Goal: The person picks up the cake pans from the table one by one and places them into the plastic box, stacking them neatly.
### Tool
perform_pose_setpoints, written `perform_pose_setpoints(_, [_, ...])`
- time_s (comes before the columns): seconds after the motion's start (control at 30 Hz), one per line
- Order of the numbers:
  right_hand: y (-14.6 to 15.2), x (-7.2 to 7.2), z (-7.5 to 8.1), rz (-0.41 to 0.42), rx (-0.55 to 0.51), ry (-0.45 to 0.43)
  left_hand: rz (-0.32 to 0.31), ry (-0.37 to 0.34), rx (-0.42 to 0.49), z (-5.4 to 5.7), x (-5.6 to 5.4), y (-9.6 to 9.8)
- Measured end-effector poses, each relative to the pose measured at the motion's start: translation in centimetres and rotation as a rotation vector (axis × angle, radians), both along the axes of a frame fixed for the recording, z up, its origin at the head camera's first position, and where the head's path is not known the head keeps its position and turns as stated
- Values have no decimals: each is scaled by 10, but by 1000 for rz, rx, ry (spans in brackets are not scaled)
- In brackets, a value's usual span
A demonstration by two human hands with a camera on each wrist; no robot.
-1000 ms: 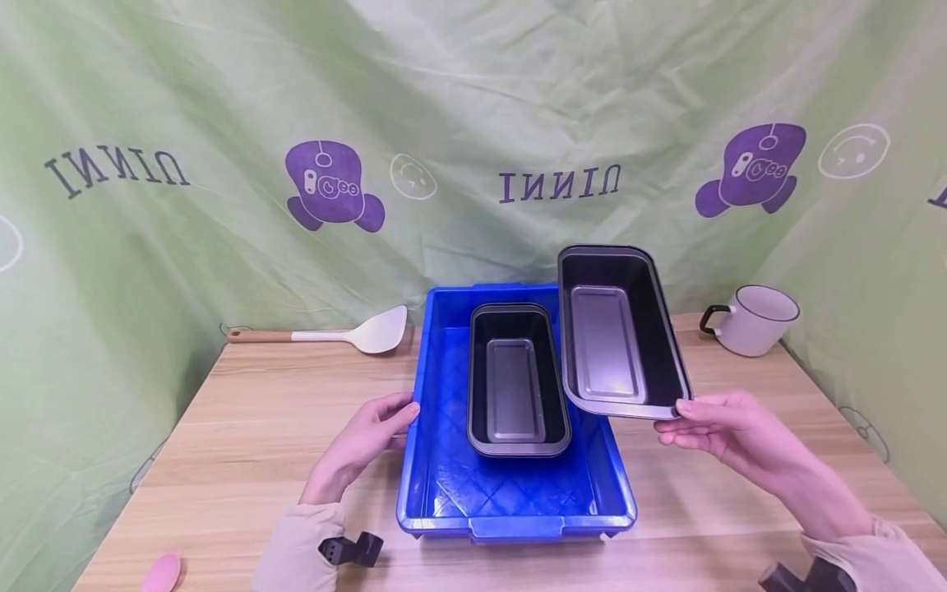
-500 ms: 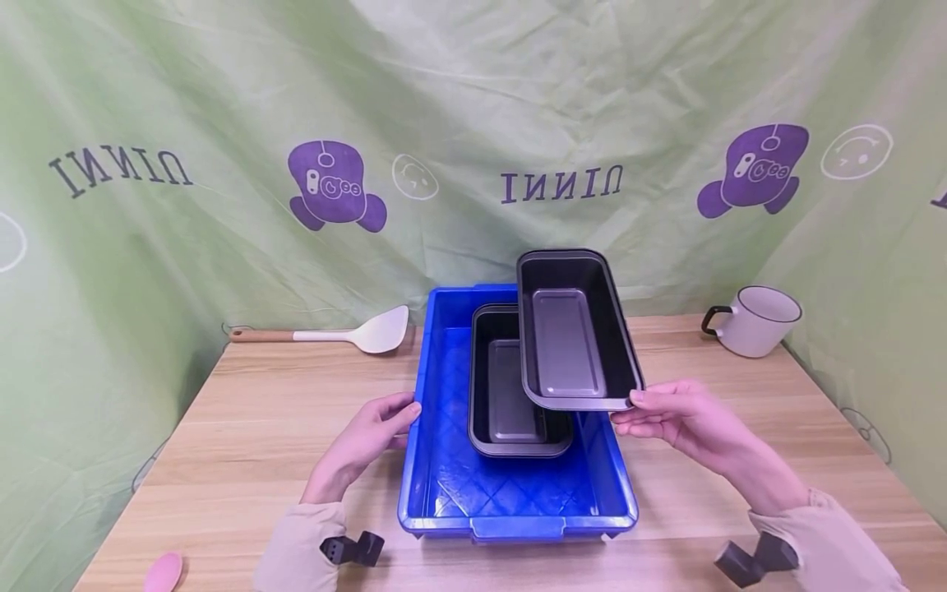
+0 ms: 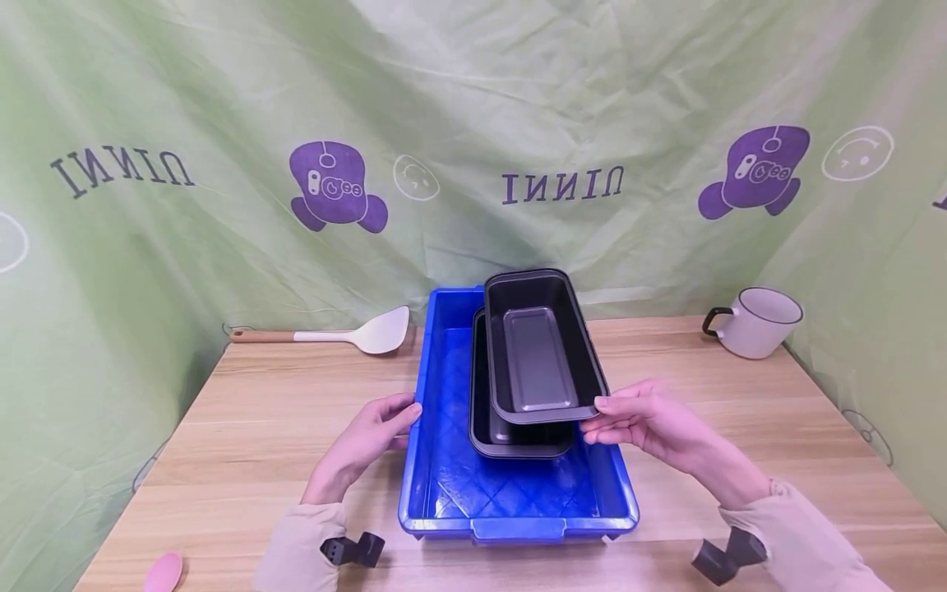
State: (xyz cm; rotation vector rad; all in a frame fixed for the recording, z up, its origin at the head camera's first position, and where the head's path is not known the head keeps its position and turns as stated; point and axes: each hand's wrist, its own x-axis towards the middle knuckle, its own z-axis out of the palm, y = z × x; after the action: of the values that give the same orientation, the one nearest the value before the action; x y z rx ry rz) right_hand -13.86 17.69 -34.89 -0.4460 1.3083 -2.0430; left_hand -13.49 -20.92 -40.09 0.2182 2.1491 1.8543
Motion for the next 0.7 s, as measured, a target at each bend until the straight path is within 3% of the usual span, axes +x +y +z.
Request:
perform_pose_setpoints(0.4, [-21,3,-6,-31,111,-55,9,-5,-6,-3,-1,1])
perform_pose_setpoints(0.7, [-26,1,-8,-52,246,-13,8,-5,4,-4,-2,1])
